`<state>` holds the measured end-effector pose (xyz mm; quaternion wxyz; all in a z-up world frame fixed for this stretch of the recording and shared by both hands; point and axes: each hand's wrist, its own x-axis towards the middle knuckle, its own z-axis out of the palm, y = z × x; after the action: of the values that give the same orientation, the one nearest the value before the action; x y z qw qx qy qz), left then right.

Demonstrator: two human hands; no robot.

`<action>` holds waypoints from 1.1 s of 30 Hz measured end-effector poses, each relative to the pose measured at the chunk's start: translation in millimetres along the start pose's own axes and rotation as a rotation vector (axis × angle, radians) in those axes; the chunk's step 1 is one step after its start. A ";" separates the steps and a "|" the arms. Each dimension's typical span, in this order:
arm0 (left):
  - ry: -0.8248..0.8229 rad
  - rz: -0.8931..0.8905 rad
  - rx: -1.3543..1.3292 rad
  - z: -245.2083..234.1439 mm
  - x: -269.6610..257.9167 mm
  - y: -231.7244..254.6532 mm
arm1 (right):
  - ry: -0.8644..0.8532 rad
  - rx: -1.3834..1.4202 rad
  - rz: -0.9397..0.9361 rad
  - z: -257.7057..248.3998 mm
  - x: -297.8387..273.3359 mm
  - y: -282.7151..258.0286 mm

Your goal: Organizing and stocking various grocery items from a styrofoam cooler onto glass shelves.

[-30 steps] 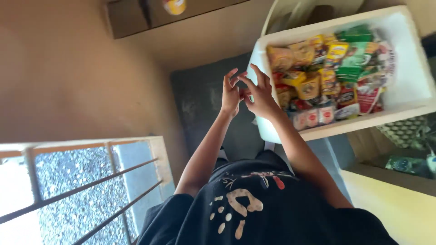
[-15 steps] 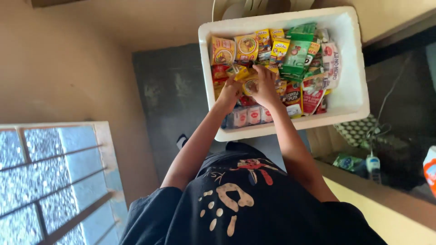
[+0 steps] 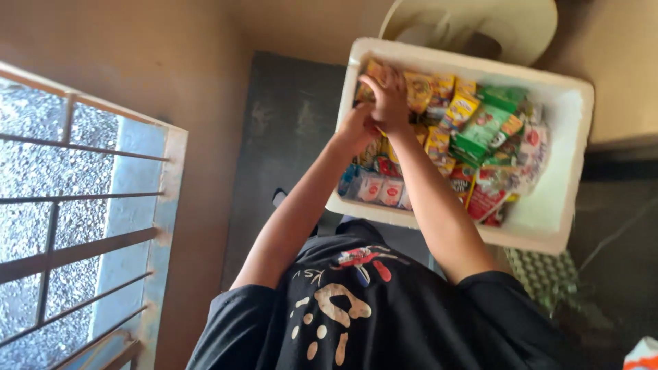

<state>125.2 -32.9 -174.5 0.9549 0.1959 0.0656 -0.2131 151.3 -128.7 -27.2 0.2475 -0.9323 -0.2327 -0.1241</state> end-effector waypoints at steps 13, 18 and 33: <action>0.137 -0.334 -0.126 39.1 -62.6 79.1 | 0.067 0.002 0.121 -18.5 -17.5 -28.9; 0.054 -0.417 0.020 28.2 -42.5 72.1 | -0.011 -0.338 0.197 -6.5 -36.5 -44.9; 0.488 -0.197 0.275 -22.7 18.0 -44.8 | 0.197 -0.310 0.299 -79.2 -102.5 -11.2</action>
<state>121.1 -67.9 -214.5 0.8501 0.3616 0.2825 -0.2583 48.2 -199.4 8.8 0.1385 -0.9667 -0.0448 -0.2107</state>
